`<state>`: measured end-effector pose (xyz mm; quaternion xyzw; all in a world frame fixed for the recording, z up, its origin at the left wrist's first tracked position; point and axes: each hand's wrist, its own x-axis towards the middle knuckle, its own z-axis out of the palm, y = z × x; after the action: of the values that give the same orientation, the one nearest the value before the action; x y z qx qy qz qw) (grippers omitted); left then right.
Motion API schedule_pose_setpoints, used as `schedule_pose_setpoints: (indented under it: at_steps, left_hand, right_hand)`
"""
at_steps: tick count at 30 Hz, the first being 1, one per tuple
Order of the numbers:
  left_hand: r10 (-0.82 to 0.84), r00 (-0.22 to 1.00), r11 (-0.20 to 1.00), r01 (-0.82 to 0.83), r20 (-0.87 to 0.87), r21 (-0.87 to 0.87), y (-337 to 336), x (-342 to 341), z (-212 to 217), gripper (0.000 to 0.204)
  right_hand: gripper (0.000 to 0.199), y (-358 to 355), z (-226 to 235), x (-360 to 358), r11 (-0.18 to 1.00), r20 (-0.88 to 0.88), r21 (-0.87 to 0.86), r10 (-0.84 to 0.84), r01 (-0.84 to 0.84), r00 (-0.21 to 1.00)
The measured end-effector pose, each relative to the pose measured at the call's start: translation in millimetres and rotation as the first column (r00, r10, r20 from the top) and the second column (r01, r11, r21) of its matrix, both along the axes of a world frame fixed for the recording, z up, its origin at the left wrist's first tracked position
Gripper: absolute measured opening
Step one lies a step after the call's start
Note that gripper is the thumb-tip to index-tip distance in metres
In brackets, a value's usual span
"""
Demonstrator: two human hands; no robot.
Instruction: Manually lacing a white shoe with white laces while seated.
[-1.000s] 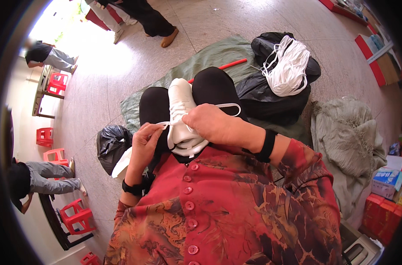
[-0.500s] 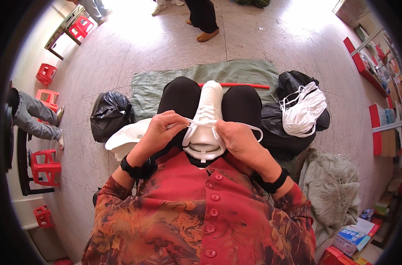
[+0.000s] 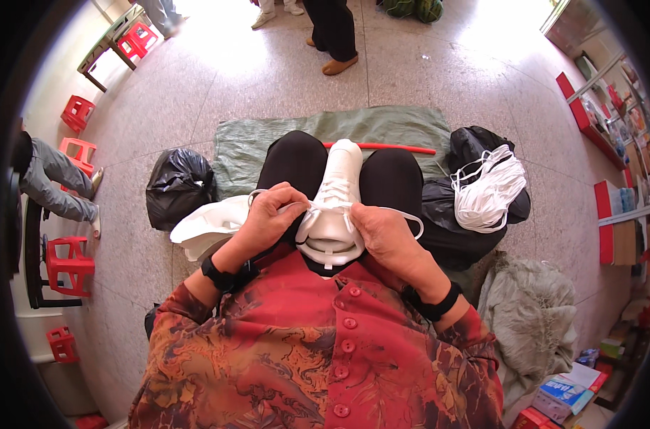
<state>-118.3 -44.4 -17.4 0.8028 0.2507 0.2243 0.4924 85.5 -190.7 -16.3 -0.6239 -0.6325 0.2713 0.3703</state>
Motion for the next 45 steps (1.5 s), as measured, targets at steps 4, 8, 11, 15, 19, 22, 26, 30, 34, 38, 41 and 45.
schedule_pose_setpoints:
  at_steps: [4,8,11,15,19,22,26,30,34,38,41,45]
  left_hand:
    - [0.000,1.000,0.976,0.005,-0.023,0.219,-1,6,2,0.004]
    - [-0.100,0.995,0.826,0.099,-0.028,0.554,-4,7,10,0.009]
    - [-0.038,0.997,0.823,0.072,-0.073,0.563,-18,-1,0,0.007]
    - [-0.025,0.999,0.874,0.040,-0.037,0.484,-42,-5,1,0.029]
    - [0.002,1.000,0.841,0.005,-0.013,0.542,-42,-7,-23,0.027]
    - [-0.014,1.000,0.820,0.022,-0.018,0.571,-40,0,-26,0.024]
    - [-0.156,0.969,0.641,0.248,-0.194,0.726,-36,4,-7,0.025]
    - [-0.084,0.854,0.474,0.487,-0.513,0.734,-32,13,19,0.021]
    - [-0.116,0.894,0.230,0.448,-0.433,0.864,-26,28,28,0.014]
    - [-0.347,0.889,0.508,0.446,-0.299,0.737,-8,23,28,0.010]
    - [-0.380,0.881,0.846,0.209,0.280,0.491,-26,22,96,0.006]
    - [-0.355,0.855,0.888,0.180,0.380,0.424,-46,17,167,0.010]
  right_hand:
    - [0.012,7,2,4,0.999,-0.029,0.051,-0.006,0.007,1.000]
    - [0.012,4,3,5,0.999,0.131,0.052,-0.014,0.008,0.991]
    - [0.023,-7,-9,-13,0.975,0.221,0.196,-0.152,0.109,0.963]
    - [0.036,-28,3,-26,0.972,0.259,0.155,-0.212,0.176,0.942]
    - [0.020,-32,-13,-19,0.961,0.088,0.123,-0.259,0.248,0.962]
    - [0.014,-31,-24,-15,0.941,-0.072,0.141,-0.301,0.308,0.951]
    - [0.013,-26,-10,-19,0.931,0.067,0.279,-0.265,0.237,0.962]
    - [0.018,-17,40,-25,0.977,0.463,0.213,-0.087,-0.015,0.882]
    - [0.020,1,42,-14,0.965,0.737,0.154,0.030,-0.211,0.675]
    - [0.013,-2,56,-25,0.875,0.574,0.313,0.135,-0.369,0.808]
    - [0.012,-33,97,-42,0.876,0.245,0.430,0.118,-0.217,0.962]
    - [0.013,-26,107,-34,0.905,0.125,0.422,0.005,-0.058,0.992]
